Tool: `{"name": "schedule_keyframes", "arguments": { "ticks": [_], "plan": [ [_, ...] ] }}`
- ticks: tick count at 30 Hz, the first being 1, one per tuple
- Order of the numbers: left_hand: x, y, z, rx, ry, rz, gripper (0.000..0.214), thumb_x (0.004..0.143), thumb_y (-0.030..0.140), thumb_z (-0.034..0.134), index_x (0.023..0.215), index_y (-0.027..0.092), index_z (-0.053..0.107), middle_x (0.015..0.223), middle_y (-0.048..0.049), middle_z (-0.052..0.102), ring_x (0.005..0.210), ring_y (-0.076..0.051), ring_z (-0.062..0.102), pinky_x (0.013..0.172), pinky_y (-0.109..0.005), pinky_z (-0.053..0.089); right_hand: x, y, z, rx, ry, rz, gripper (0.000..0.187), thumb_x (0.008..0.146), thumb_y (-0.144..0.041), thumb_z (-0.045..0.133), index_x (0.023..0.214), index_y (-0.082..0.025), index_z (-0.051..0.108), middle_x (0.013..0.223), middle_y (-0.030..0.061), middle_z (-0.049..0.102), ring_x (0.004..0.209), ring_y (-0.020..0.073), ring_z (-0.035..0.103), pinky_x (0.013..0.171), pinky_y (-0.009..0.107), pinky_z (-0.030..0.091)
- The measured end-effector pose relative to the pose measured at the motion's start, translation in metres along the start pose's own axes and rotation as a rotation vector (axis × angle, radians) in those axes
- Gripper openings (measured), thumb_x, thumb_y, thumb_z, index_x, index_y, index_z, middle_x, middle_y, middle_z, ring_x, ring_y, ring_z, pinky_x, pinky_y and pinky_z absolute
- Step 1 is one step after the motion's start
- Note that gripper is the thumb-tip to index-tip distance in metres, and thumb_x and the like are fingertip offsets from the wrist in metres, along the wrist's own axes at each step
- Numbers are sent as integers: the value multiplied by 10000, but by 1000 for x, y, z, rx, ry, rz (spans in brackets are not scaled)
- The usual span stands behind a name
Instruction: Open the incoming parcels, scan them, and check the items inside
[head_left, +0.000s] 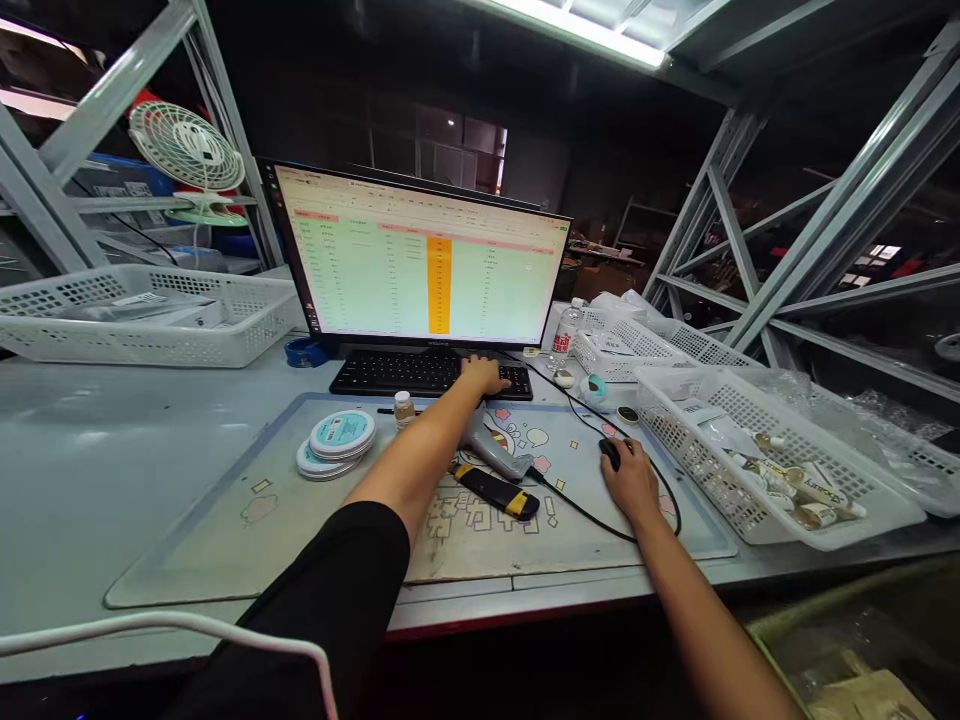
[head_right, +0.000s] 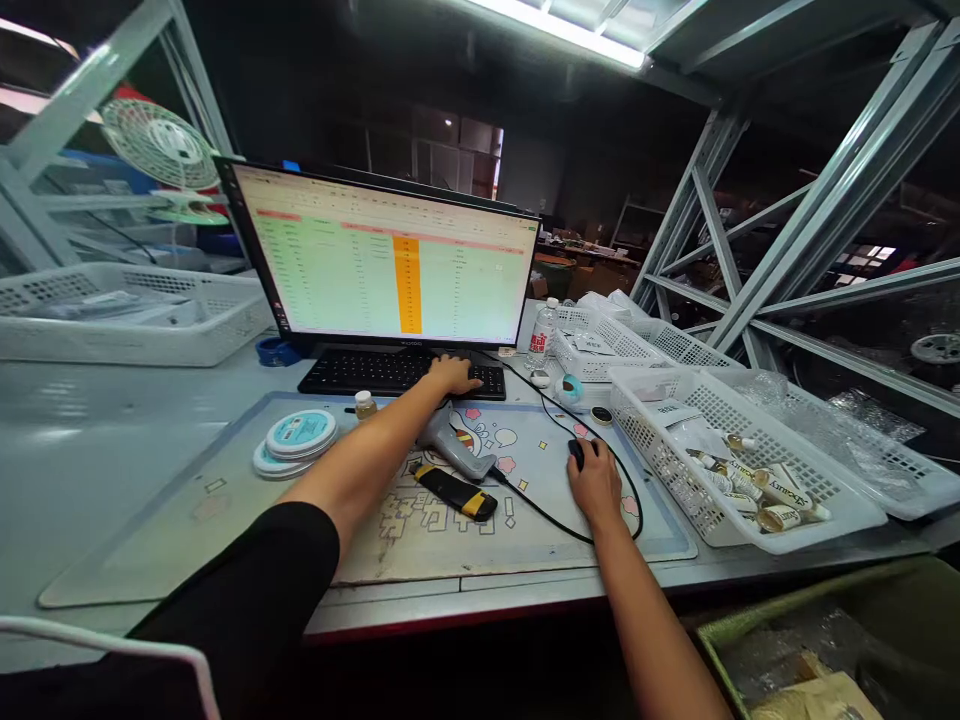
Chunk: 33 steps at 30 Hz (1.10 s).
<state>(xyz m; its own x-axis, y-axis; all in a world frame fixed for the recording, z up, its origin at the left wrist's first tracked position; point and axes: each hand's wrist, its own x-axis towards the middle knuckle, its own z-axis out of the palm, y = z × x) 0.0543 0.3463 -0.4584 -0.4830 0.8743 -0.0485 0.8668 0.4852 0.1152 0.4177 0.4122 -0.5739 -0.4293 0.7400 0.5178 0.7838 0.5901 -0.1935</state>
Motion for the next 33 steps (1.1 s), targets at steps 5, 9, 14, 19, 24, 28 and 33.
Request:
{"name": "schedule_keyframes", "arguments": {
  "ticks": [5, 9, 14, 19, 24, 28, 33],
  "plan": [
    [-4, 35, 7, 42, -32, 133, 714, 934, 636, 618, 1507, 210, 599, 1637, -191, 474, 1532, -425, 354, 1240, -562, 312, 0, -1, 0, -3, 16, -10, 348, 1013, -291, 567, 1322, -189, 691, 1346, 143, 607, 1149, 292, 610, 959, 388, 509],
    [-9, 40, 13, 67, -27, 109, 710, 942, 601, 635, 1481, 138, 615, 1627, -235, 461, 1549, -443, 308, 1238, -618, 288, 0, -2, -2, -18, 2, -15, 346, 1015, -281, 568, 1324, -182, 689, 1342, 143, 611, 1147, 291, 617, 955, 382, 510],
    [-16, 38, 13, 54, -4, 81, 661, 921, 539, 683, 1448, 142, 641, 1622, -245, 461, 1556, -480, 285, 1226, -691, 263, 0, -2, -1, -21, 9, -12, 359, 1005, -281, 581, 1328, -166, 689, 1346, 154, 614, 1147, 291, 625, 953, 379, 511],
    [-42, 42, 0, 14, 146, 163, 588, 940, 471, 688, 1440, 167, 635, 1613, -230, 478, 1531, -477, 337, 1214, -663, 303, 1, -1, 2, -18, 56, -40, 363, 963, -254, 581, 1299, -184, 699, 1334, 151, 635, 1121, 280, 642, 921, 371, 528],
    [-108, 25, -21, -21, 362, 398, 454, 1010, 418, 616, 1396, 182, 651, 1551, -156, 562, 1434, -355, 494, 1164, -495, 431, 1, 3, 7, -16, 25, -48, 384, 1000, -324, 534, 1318, -193, 707, 1347, 147, 634, 1139, 286, 659, 921, 374, 543],
    [-171, -25, -30, -72, 518, 533, 272, 1038, 370, 588, 1232, 232, 721, 1402, -94, 676, 1321, -267, 598, 1134, -415, 466, 3, 12, 19, 24, 27, -70, 426, 1000, -382, 496, 1310, -198, 723, 1335, 149, 643, 1145, 311, 670, 934, 415, 562],
    [-218, -127, -30, -312, 846, 463, 267, 1043, 379, 533, 1011, 203, 732, 1091, -95, 768, 1061, -252, 697, 977, -402, 537, 7, 24, 30, 62, 62, -100, 489, 965, -474, 469, 1270, -211, 745, 1296, 142, 665, 1113, 327, 691, 943, 453, 581]
  ]
}}
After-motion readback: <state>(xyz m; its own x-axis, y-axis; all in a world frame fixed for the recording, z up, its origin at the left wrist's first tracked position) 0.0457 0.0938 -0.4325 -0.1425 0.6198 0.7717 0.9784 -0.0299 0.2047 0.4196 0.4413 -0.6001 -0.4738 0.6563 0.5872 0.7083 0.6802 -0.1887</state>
